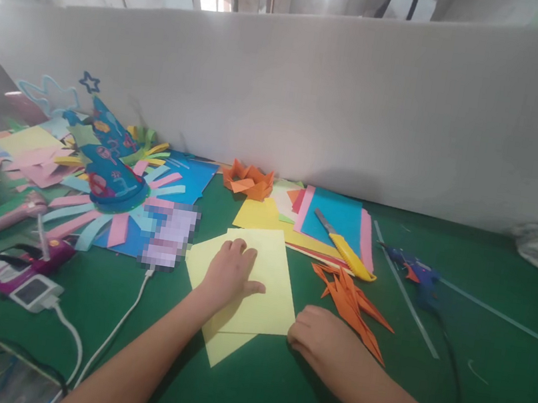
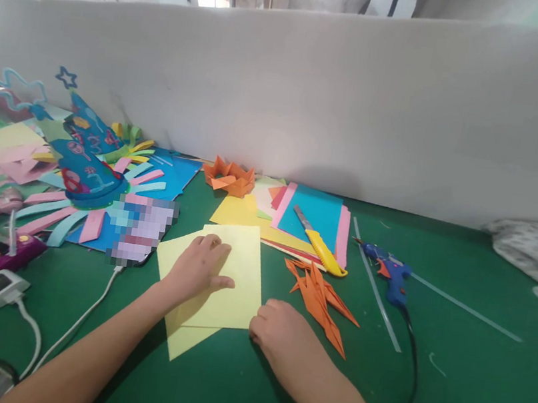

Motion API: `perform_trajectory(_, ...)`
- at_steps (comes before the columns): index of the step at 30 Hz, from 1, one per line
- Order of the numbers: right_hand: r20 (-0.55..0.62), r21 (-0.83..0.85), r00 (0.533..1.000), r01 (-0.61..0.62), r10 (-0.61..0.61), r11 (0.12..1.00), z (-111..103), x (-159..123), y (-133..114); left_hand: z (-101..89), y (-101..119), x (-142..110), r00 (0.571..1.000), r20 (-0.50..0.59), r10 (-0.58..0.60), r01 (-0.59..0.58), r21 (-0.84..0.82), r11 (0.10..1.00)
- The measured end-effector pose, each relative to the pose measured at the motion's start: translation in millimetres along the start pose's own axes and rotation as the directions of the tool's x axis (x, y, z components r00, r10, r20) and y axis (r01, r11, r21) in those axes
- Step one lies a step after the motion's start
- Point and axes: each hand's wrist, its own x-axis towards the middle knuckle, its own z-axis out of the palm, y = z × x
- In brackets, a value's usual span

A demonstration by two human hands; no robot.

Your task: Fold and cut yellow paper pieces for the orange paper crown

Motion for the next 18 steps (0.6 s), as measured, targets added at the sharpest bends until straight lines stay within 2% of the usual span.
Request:
perform_trajectory(7,0.015,0.174,0.998,-0.064,0.062,0.983,-8.9,1.0,1.7,-1.5,-0.9,-1.0,1.000,-0.018,0.007,-0.008,-0.036,0.999)
perform_trajectory(10,-0.035,0.254,0.991,-0.119,0.132,0.960,-13.0,5.8,6.0,0.2,-3.2,-1.0,0.999,-0.037,0.021,-0.024,-0.087,0.996)
perform_trajectory(12,-0.112,0.226,0.984,-0.113,0.141,0.968,-13.0,12.7,11.6,0.9,-4.5,-1.0,0.999,-0.040,0.036,-0.040,-0.108,0.993)
perform_trajectory(15,-0.230,0.083,0.970,-0.056,0.074,0.995,-8.3,29.8,23.3,0.7,-5.3,-1.4,0.997,-0.047,0.053,-0.058,-0.112,0.992)
perform_trajectory(18,-0.265,-0.050,0.963,-0.074,0.058,0.996,-1.4,52.1,36.1,-0.2,-5.4,-1.8,0.997,-0.053,0.061,-0.066,-0.106,0.992)
